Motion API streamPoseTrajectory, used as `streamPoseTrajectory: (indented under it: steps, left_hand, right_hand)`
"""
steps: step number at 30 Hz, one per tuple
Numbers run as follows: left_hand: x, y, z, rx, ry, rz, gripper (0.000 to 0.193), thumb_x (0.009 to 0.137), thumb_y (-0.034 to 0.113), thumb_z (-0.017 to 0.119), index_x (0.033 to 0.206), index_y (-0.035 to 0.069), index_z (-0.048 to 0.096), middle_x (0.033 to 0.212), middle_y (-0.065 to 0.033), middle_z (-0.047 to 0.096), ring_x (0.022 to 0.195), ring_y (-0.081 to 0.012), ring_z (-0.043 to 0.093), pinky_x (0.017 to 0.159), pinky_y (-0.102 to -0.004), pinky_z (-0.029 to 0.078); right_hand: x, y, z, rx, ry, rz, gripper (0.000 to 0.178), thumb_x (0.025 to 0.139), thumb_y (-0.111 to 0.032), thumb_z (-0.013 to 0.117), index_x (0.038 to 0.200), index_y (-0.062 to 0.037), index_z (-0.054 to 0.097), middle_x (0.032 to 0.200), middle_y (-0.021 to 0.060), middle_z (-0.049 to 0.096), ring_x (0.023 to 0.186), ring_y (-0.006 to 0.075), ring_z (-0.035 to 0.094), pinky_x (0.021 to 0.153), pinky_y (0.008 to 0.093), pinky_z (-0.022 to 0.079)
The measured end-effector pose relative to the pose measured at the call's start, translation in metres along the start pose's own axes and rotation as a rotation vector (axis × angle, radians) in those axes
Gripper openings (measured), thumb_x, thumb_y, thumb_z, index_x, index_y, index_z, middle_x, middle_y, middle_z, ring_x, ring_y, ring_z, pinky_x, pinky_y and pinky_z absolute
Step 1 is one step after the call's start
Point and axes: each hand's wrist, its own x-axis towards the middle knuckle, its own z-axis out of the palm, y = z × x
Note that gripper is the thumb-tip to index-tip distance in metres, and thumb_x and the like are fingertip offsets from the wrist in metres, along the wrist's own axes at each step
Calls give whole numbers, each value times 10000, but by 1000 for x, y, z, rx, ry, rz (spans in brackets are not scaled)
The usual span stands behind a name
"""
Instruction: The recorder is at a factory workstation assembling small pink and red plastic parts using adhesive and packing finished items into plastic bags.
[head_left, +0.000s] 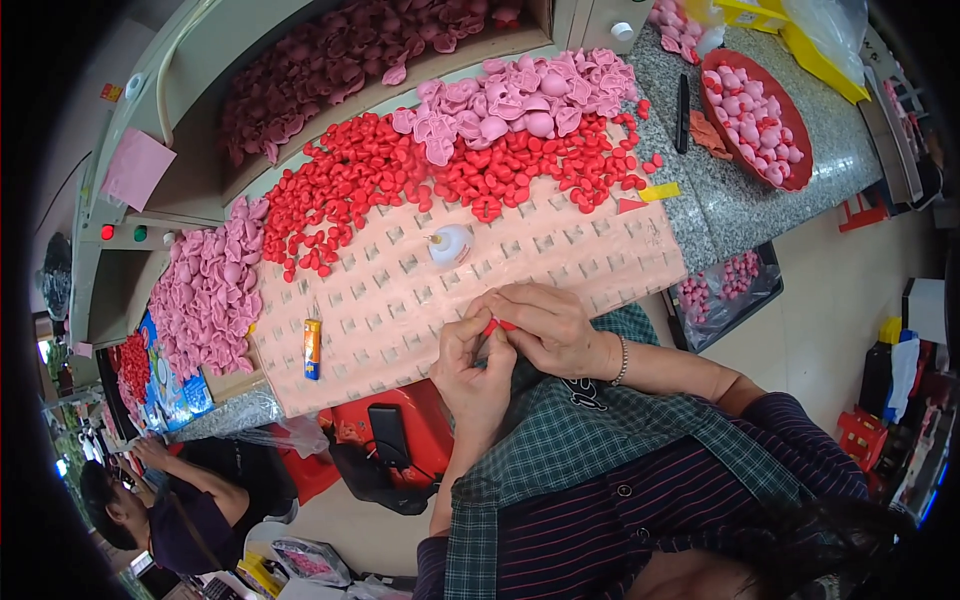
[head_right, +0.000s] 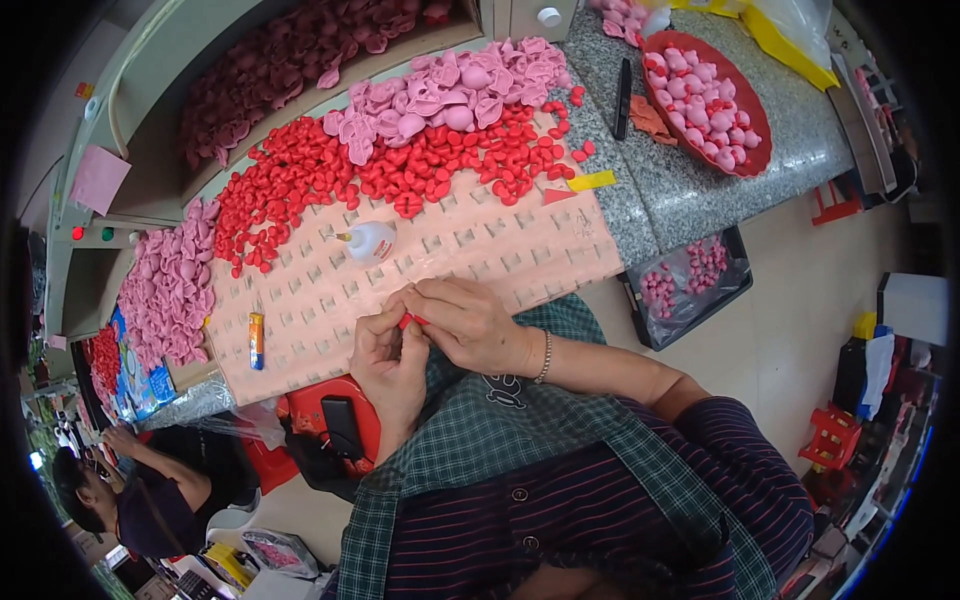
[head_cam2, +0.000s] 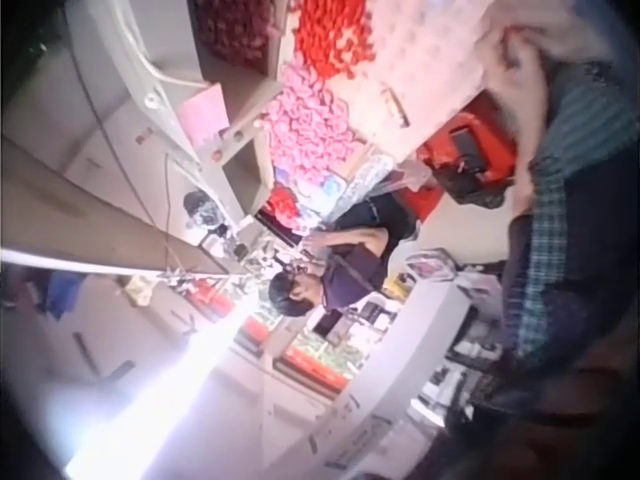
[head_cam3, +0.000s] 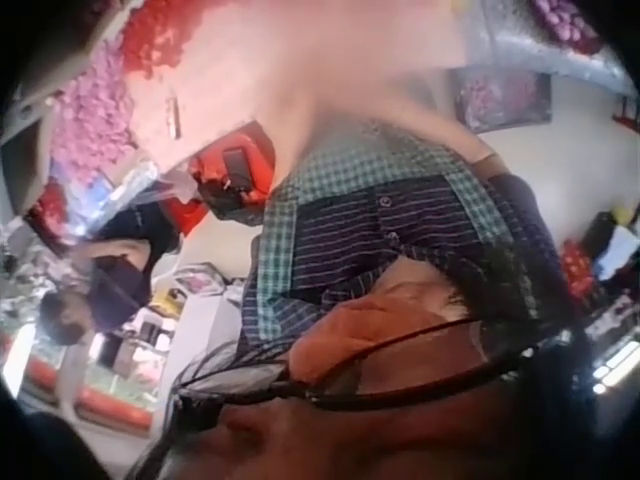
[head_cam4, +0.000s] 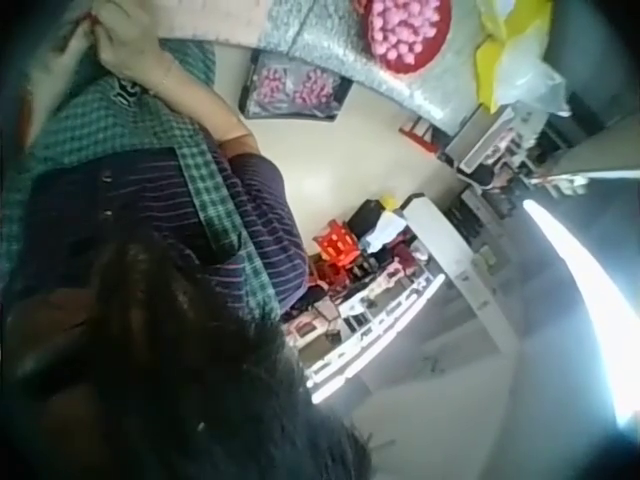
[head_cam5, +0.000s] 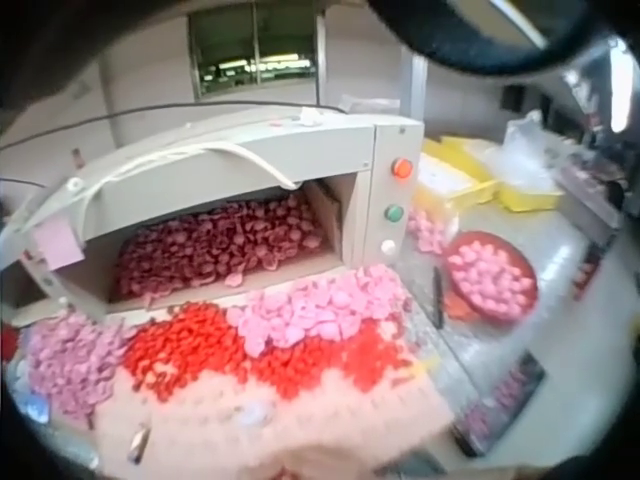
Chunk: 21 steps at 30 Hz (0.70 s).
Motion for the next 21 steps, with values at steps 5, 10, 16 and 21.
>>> streamPoseTrajectory:
  steps: [5,10,16,21]
  left_hand:
    - [2,2,1,42,7,32,220,902,-130,570,1101,-42,539,1190,-192,625,974,-148,632,786,-250,541]
    - [2,4,1,5,47,-41,193,847,-86,642,1033,-60,596,1150,-199,684,969,-142,664,849,-268,540]
    - [2,5,-1,-47,20,-50,209,853,-88,631,1054,-60,581,1153,-192,685,995,-151,663,862,-275,539]
    - [4,5,-1,-8,-29,4,214,900,-135,568,1094,-47,543,1130,-168,636,903,-136,635,755,-248,548]
  right_hand:
    - [0,1,1,-4,3,-4,384,742,13,678,1122,42,640,1010,162,636,866,322,653,734,388,532]
    - [1,-2,-1,-15,-9,17,365,727,29,694,1089,39,650,1013,179,656,897,336,670,768,394,546]
    - [1,-3,-2,-26,-23,34,344,718,45,706,1059,36,662,1018,199,678,924,346,688,805,399,560]
    - [1,-3,-2,-1,-13,53,353,723,52,703,1073,33,661,1031,201,680,930,342,690,795,389,562]
